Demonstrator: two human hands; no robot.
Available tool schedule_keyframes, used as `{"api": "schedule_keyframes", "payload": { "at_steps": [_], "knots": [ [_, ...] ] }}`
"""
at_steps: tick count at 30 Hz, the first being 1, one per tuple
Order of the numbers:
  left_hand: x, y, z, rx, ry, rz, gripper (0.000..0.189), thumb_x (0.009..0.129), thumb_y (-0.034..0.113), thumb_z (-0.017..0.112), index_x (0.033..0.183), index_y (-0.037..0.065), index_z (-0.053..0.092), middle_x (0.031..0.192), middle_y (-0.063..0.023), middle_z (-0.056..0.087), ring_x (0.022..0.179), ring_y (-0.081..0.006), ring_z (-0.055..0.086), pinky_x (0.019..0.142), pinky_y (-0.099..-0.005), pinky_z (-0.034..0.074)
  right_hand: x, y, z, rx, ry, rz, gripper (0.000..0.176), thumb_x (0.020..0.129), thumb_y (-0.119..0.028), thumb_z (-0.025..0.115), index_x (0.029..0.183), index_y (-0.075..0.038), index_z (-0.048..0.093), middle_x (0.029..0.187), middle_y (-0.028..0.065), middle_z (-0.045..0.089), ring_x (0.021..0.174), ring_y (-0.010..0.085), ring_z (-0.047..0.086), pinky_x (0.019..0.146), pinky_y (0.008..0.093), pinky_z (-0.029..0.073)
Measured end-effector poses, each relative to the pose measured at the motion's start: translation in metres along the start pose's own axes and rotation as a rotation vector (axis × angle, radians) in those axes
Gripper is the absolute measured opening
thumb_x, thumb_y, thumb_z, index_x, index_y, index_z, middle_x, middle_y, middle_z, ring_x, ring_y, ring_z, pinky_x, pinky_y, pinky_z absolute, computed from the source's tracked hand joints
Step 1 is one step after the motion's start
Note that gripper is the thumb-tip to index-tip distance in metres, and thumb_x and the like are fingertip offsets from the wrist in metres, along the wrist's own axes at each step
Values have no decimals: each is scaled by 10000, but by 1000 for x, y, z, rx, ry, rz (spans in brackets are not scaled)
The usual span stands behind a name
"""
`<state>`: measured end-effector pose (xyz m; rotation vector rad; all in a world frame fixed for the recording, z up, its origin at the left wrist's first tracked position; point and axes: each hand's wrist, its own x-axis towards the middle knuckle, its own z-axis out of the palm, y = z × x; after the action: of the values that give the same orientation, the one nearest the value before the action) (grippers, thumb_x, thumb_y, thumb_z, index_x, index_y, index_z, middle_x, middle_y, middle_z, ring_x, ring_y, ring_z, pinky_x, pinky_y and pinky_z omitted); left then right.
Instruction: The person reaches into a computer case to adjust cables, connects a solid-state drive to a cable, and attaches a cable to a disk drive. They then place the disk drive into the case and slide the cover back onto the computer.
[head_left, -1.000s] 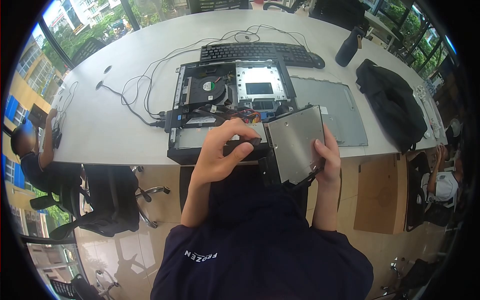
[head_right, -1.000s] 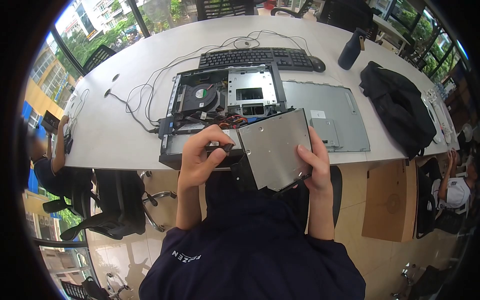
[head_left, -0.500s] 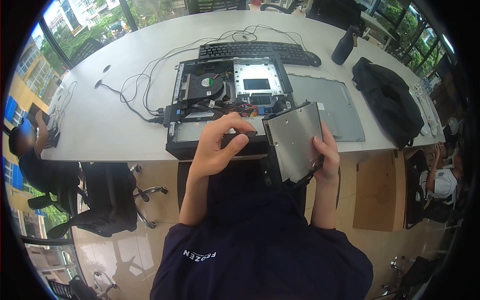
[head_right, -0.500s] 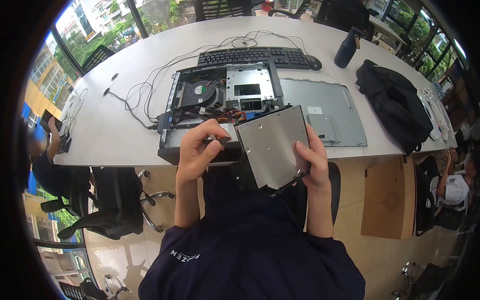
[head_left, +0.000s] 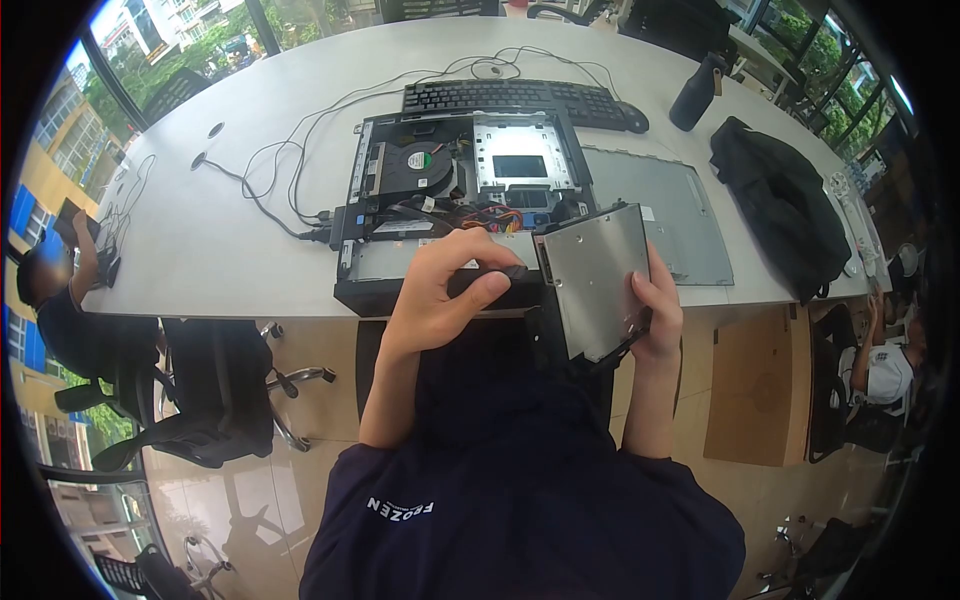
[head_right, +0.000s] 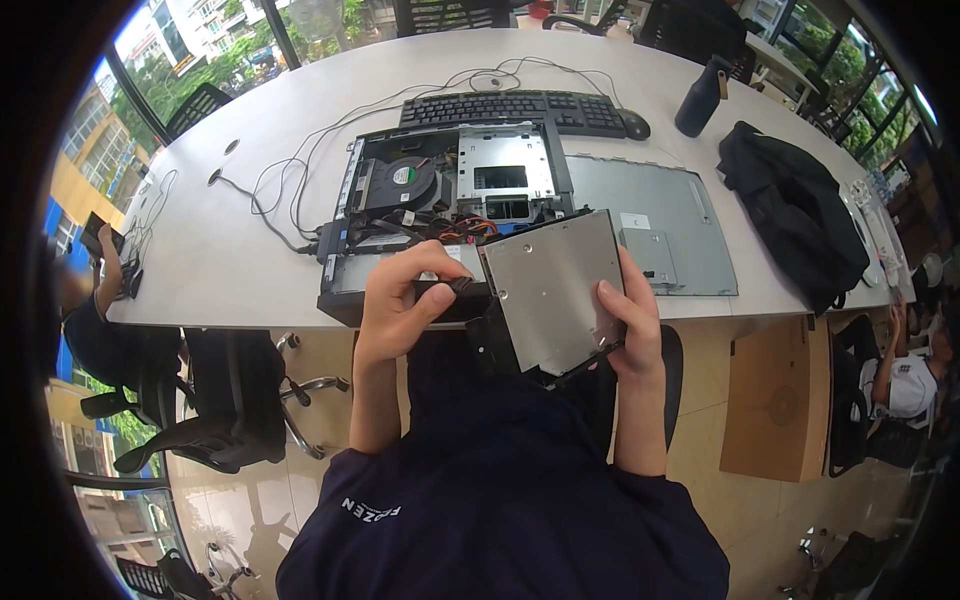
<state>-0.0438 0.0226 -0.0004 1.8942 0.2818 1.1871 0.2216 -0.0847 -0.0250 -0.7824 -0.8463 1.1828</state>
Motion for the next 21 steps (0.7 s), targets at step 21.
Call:
{"api": "schedule_keyframes", "payload": {
  "at_steps": [21],
  "knots": [
    [2,5,13,289,110,42,298,990,198,607,752,22,573,681,-51,567,677,-200,484,689,-334,375,-3,1,1,-141,33,-80,611,924,-114,639,1475,54,437,1380,145,568,1274,203,538,1085,320,403]
  ]
}}
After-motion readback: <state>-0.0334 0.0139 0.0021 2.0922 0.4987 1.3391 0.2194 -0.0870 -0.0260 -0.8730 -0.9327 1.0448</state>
